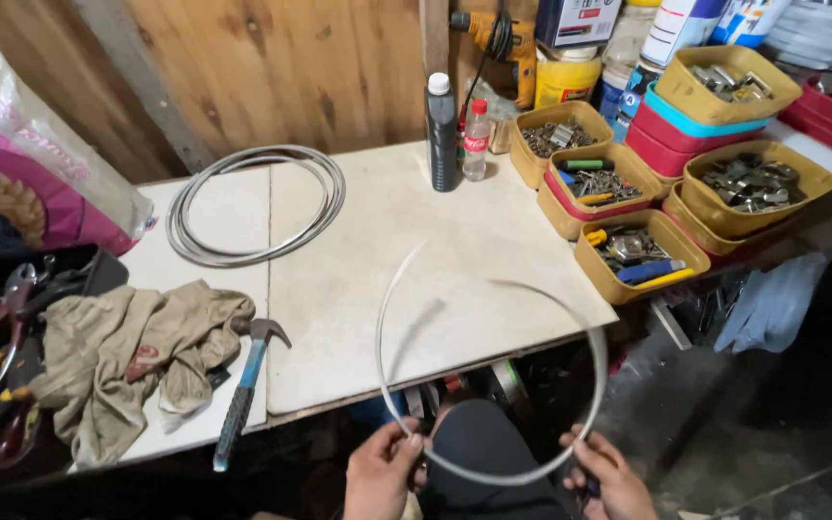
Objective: The person uses a hammer to repeatedly strike a small metal object placed on a circular metal ring. The person adjusts the position of the ring and the small object multiple times while continuing to hammer.
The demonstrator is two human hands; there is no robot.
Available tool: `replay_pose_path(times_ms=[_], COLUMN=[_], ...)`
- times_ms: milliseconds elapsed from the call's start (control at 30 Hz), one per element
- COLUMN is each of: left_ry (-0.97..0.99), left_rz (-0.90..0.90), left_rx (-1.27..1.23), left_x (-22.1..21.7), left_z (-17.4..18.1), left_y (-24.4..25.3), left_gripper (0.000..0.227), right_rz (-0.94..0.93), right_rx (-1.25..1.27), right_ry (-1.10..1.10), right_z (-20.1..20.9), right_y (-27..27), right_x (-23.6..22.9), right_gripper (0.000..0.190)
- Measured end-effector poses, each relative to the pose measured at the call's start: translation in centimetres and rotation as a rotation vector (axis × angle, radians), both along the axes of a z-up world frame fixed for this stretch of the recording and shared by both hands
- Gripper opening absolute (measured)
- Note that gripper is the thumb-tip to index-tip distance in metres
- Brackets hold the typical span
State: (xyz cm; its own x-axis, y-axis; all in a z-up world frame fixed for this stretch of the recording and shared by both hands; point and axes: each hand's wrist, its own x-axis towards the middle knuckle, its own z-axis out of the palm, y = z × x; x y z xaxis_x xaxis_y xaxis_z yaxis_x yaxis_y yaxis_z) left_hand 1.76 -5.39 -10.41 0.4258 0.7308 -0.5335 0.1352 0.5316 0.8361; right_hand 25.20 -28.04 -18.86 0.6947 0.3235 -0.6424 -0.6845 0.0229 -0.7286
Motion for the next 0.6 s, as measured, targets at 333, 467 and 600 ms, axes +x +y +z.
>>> replay_pose_path(times_ms=[333,467,600], left_ry=[0.095,-0.115,-0.001], left_rz=[-0.027,0.017,0.003], left_rx=[0.035,-0.039,-0.021], left_x=[-1.5,-2.3,-2.4], left_z=[-0.5,-2.1,1.4], left_y=[1.0,0.9,0.7], left_gripper=[0.014,0.026,0.025], right_rz=[0.096,0.046,0.007], right_rx=[0.046,-0.002,0.124], right_ry=[-0.073,-0.087,-0.279], right_z=[0.1,0.4,-0.9], right_y=[0.6,0.6,0.9], right_x=[-0.2,-0.6,0.1], right_gripper=[0.029,0.032,0.021])
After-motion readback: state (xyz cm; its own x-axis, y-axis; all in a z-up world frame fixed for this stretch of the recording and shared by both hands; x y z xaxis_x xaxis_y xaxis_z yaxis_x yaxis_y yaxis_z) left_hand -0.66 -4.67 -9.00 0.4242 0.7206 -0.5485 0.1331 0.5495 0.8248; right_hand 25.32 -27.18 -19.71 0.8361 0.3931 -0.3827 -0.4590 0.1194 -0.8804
